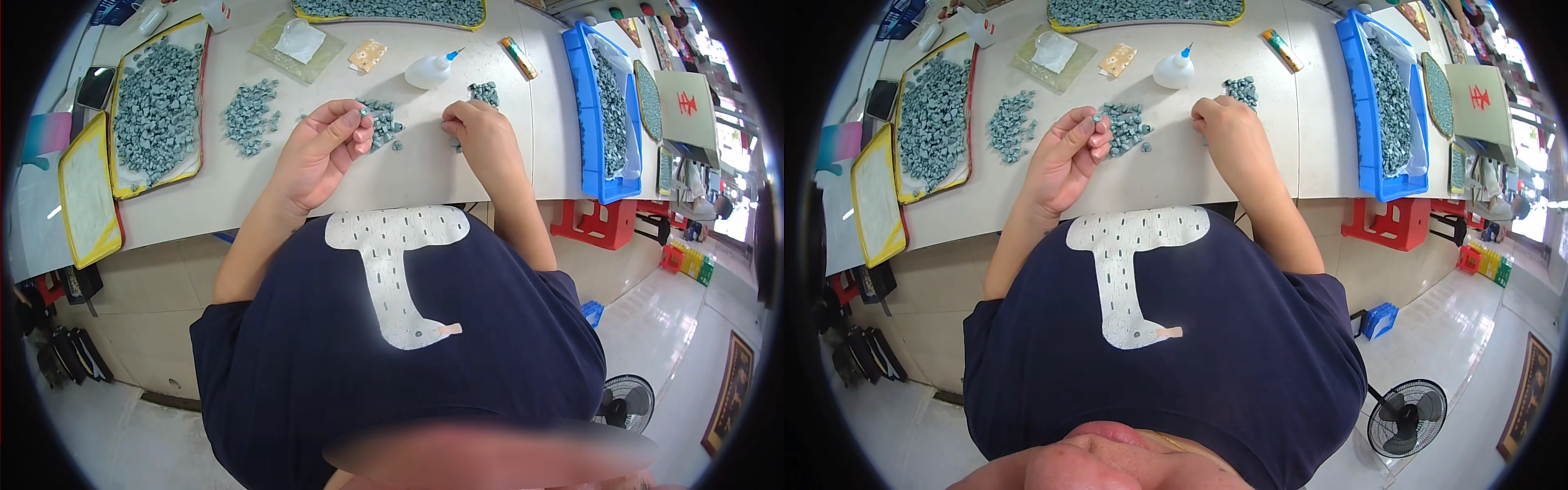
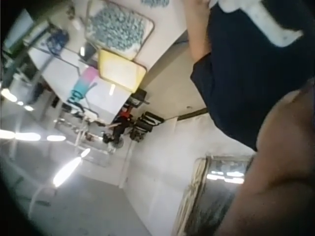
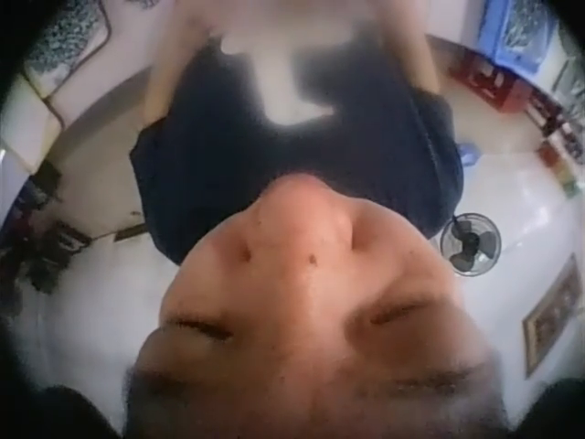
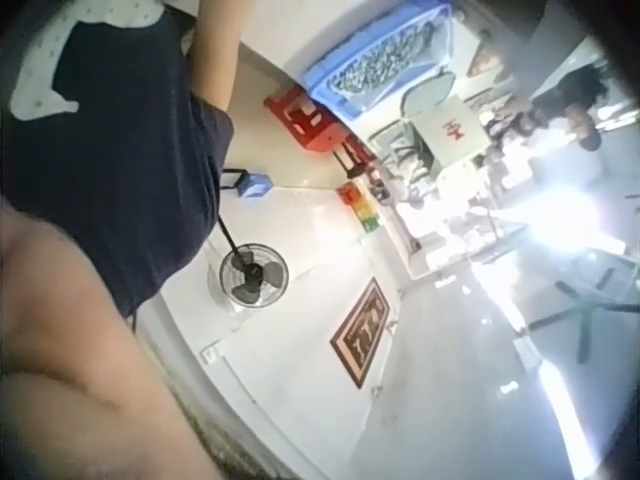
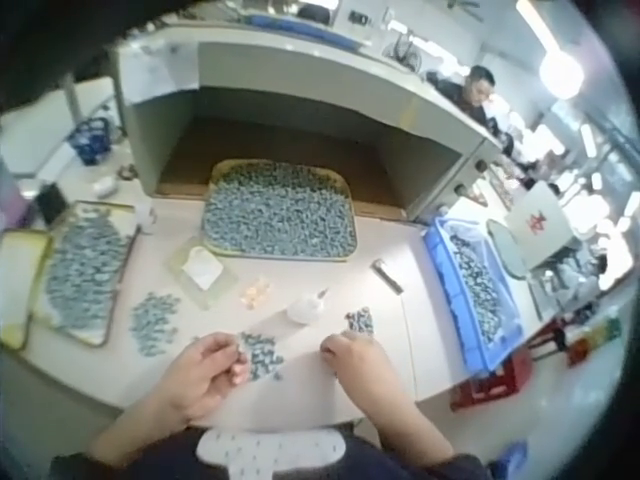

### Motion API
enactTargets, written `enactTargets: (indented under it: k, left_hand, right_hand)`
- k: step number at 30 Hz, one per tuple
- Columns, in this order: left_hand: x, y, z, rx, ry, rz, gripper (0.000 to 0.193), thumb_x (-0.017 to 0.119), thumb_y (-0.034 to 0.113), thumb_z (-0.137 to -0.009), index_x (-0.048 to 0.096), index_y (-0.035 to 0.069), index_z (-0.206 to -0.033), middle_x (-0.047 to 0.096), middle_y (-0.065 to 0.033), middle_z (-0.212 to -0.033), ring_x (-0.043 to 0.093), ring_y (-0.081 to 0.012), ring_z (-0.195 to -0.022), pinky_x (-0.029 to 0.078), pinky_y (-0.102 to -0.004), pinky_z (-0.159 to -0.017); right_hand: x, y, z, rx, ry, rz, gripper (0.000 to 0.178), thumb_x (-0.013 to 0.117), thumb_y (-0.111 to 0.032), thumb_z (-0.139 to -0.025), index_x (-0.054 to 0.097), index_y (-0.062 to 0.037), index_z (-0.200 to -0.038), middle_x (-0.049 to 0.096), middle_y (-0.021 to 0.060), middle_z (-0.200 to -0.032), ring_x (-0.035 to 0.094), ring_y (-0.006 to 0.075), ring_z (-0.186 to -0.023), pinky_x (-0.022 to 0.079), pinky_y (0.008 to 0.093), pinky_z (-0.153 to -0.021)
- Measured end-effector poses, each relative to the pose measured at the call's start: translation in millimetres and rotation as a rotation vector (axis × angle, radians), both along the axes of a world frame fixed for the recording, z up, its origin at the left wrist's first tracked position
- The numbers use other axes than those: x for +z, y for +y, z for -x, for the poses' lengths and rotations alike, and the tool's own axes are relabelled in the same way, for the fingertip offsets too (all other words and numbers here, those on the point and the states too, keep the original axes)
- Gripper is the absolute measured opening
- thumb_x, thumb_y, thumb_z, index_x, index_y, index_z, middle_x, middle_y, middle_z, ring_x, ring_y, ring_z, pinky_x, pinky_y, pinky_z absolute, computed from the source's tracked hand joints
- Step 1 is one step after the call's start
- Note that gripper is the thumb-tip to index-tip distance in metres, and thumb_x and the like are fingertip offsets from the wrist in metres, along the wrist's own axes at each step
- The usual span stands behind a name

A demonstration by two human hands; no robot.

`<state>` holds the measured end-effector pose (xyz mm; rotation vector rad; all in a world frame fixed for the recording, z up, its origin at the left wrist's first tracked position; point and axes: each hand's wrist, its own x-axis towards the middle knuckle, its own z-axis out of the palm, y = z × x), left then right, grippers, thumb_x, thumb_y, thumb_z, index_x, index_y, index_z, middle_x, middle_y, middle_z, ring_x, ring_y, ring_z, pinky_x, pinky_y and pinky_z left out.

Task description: Assembling small plastic components by applying glue and joining them together on a factory workbench.

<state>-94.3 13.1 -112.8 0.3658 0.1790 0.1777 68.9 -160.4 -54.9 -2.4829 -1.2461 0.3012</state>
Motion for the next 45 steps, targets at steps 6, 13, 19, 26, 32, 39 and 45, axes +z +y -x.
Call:
enactTargets:
  k: [6, 13, 19, 26, 32, 39, 45]
  left_hand:
    - [-4, 1, 2, -0.002, 0.003, 0.014, 0.015, 0.059, 0.007, -0.092, 0.060, 0.000, -0.105, 0.062, -0.0095, -0.094, 0.055, -0.0128, -0.078, 0.048, -0.0261, -0.073]
    - [2, 5, 2, -0.018, 0.010, 0.031, 0.015, 0.059, 0.005, -0.092, 0.060, 0.000, -0.105, 0.062, -0.0101, -0.095, 0.055, -0.0131, -0.079, 0.049, -0.0260, -0.074]
    - [2, 4, 4, -0.021, -0.002, 0.051, 0.015, 0.059, 0.005, -0.091, 0.060, 0.000, -0.105, 0.062, -0.0101, -0.095, 0.055, -0.0134, -0.079, 0.049, -0.0254, -0.073]
    - [6, -1, 6, -0.054, -0.003, 0.022, 0.015, 0.060, 0.005, -0.090, 0.060, 0.001, -0.105, 0.062, -0.0093, -0.093, 0.056, -0.0132, -0.078, 0.048, -0.0249, -0.072]
    - [9, -4, 5, -0.045, 0.008, 0.021, 0.015, 0.060, 0.005, -0.090, 0.061, 0.001, -0.105, 0.063, -0.0092, -0.092, 0.057, -0.0130, -0.078, 0.048, -0.0254, -0.071]
    - [10, -2, 5, -0.041, 0.002, -0.006, 0.014, 0.060, 0.005, -0.090, 0.061, 0.001, -0.104, 0.064, -0.0096, -0.091, 0.058, -0.0131, -0.077, 0.049, -0.0262, -0.072]
    - [9, -6, 3, -0.006, 0.004, -0.045, 0.012, 0.059, 0.003, -0.091, 0.061, 0.000, -0.102, 0.064, -0.0097, -0.089, 0.059, -0.0135, -0.077, 0.049, -0.0270, -0.072]
  right_hand:
    - [-7, -1, 1, 0.043, 0.052, -0.076, 0.015, 0.064, -0.005, -0.080, 0.068, -0.0023, -0.095, 0.064, 0.0125, -0.086, 0.062, 0.0287, -0.079, 0.050, 0.0346, -0.072]
    - [-17, 2, 10, 0.208, -0.279, -0.110, 0.018, 0.065, -0.003, -0.079, 0.068, -0.0015, -0.097, 0.065, 0.0120, -0.089, 0.062, 0.0282, -0.084, 0.052, 0.0348, -0.074]
    - [-19, 8, 17, 0.181, -0.204, -0.175, 0.020, 0.065, 0.000, -0.078, 0.068, -0.0013, -0.098, 0.066, 0.0113, -0.091, 0.064, 0.0250, -0.082, 0.053, 0.0327, -0.071]
    - [3, 27, 34, 0.159, 0.094, -0.582, 0.021, 0.068, 0.003, -0.076, 0.069, -0.0014, -0.096, 0.066, 0.0093, -0.091, 0.065, 0.0156, -0.073, 0.053, 0.0253, -0.063]
    - [3, 39, 43, 0.220, 0.055, -0.704, 0.023, 0.071, 0.003, -0.073, 0.070, -0.0024, -0.095, 0.068, 0.0081, -0.090, 0.067, 0.0156, -0.075, 0.055, 0.0248, -0.063]
    - [-1, 42, 46, 0.221, 0.041, -0.701, 0.024, 0.072, 0.005, -0.070, 0.070, -0.0022, -0.093, 0.069, 0.0089, -0.087, 0.068, 0.0176, -0.076, 0.055, 0.0247, -0.062]
    - [-1, 43, 42, 0.351, -0.100, -0.810, 0.023, 0.073, 0.010, -0.066, 0.067, 0.0016, -0.087, 0.068, 0.0117, -0.087, 0.066, 0.0184, -0.073, 0.054, 0.0249, -0.060]
